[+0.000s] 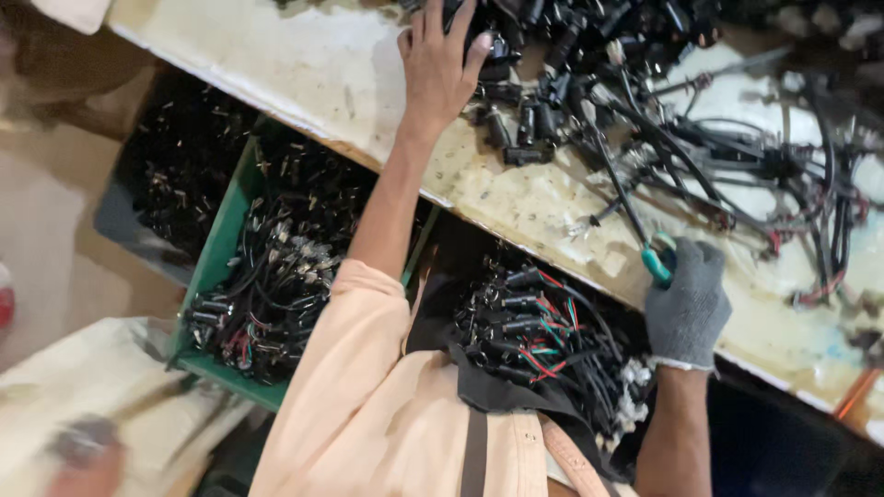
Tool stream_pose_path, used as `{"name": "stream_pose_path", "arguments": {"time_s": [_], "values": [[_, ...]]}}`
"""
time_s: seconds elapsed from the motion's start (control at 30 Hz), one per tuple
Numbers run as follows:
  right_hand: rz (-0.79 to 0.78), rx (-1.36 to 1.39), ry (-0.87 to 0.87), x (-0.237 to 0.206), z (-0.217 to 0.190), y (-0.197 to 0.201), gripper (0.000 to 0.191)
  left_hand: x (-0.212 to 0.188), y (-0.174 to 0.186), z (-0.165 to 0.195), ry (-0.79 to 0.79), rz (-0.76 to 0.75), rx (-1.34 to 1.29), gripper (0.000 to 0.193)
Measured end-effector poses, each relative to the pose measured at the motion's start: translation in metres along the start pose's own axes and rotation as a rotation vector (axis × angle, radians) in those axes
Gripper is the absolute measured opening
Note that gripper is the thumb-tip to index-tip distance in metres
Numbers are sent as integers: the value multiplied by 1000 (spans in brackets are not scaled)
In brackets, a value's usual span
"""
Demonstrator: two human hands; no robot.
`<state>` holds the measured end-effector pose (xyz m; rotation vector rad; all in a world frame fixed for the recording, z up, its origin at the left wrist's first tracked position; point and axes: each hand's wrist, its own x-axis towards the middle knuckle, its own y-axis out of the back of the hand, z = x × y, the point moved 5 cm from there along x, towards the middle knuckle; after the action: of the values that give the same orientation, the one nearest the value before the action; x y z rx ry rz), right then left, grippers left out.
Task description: The person repeatedly picks a black cylindrical connector and a short wire harness from a table, inserts the connector into the harness, and places the assembled unit on the table. The process is repeated continuously throughout the clip.
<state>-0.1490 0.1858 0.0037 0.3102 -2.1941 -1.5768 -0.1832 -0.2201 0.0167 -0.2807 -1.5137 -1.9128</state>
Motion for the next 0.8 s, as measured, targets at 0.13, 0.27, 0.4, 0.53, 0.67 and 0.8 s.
{"name": "stream_pose_path", "arguments": {"time_s": [0.13,0.27,0.4,0.53,0.67,0.8], "values": [[-112,30,-144,-9,24,5,32,-31,-19,21,76,-97,-119,41],[-77,18,-142,-14,27,10,35,-53,-10,24,29,-92,-401,51],[54,-18,-13,-29,6,9,24,-56,14,26,171,114,-874,39],[-58,22,22,-44,1,3,28,-88,36,79,321,-213,-1700,18],[-51,23,51,-34,10,-4,29,-133,48,160,-197,-656,-1448,35],[-72,499,-186,-24,29,2,14,-179,22,183,338,-1099,-1645,38]]}}
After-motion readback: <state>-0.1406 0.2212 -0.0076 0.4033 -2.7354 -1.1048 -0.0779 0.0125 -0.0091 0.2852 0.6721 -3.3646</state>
